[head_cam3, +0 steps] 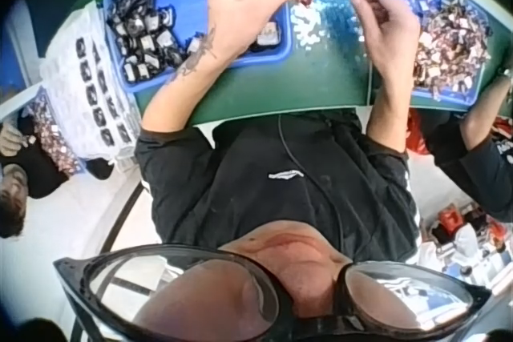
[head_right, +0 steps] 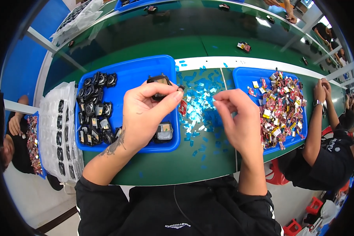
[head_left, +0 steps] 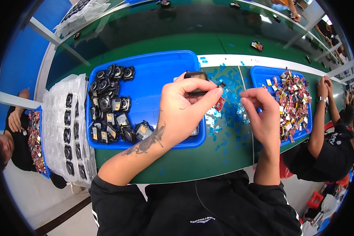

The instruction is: Assembling small fans with attached electronic modules.

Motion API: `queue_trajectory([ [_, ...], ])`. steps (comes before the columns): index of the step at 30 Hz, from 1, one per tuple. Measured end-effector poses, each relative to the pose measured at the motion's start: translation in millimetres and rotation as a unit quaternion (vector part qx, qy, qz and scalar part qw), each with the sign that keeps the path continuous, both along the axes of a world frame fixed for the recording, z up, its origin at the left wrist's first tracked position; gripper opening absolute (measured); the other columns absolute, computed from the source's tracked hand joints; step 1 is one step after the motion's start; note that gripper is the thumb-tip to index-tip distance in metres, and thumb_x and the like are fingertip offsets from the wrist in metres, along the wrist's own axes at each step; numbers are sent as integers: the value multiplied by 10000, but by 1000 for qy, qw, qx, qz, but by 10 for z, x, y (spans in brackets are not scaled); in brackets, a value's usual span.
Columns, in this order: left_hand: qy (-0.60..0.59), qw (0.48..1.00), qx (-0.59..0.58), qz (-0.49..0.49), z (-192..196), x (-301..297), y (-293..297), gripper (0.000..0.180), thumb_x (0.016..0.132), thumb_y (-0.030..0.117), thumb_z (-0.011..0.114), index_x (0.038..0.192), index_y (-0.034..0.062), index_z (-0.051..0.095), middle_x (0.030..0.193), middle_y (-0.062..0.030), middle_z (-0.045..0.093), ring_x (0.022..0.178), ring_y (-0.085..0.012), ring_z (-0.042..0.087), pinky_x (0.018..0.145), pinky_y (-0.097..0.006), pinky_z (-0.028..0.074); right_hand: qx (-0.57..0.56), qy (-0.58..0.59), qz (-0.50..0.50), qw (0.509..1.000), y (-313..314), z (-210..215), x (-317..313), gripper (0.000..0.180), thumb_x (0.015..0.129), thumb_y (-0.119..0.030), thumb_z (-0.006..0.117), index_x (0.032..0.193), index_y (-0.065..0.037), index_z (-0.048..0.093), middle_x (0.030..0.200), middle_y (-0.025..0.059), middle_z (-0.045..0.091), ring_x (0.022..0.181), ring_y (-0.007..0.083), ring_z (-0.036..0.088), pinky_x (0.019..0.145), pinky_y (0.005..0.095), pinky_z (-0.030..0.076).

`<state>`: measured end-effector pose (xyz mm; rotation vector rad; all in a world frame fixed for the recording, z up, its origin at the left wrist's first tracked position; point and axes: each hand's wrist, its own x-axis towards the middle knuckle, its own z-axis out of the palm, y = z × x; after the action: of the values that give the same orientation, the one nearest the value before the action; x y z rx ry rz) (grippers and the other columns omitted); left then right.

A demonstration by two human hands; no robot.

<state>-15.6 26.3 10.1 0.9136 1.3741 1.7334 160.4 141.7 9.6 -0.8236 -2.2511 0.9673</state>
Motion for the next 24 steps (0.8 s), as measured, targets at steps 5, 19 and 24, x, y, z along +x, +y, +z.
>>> queue_trajectory([
  [5,77,997,-13,-21,-65,112,-12,66,848,27,713,892,-22,704,841,-59,654,739,-75,594,853,-259,452,-165,207,72,962,-235,4,-159,199,827,45,682,1022,21,659,967,86,627,821,116,628,725,232,521],
  [19,117,990,7,-75,30,141,-47,265,888,-13,620,1151,-9,640,1079,-82,616,853,-96,587,754,-234,484,-162,228,46,959,-233,191,-64,140,853,91,633,982,48,667,917,84,640,727,98,626,623,213,510],
  [24,18,993,47,-110,51,102,-41,446,957,-36,459,1402,-34,428,1272,-123,558,1157,-183,563,1010,-315,438,-194,171,38,965,-334,296,-113,171,833,87,648,990,29,688,852,60,642,675,78,587,598,203,478],
])
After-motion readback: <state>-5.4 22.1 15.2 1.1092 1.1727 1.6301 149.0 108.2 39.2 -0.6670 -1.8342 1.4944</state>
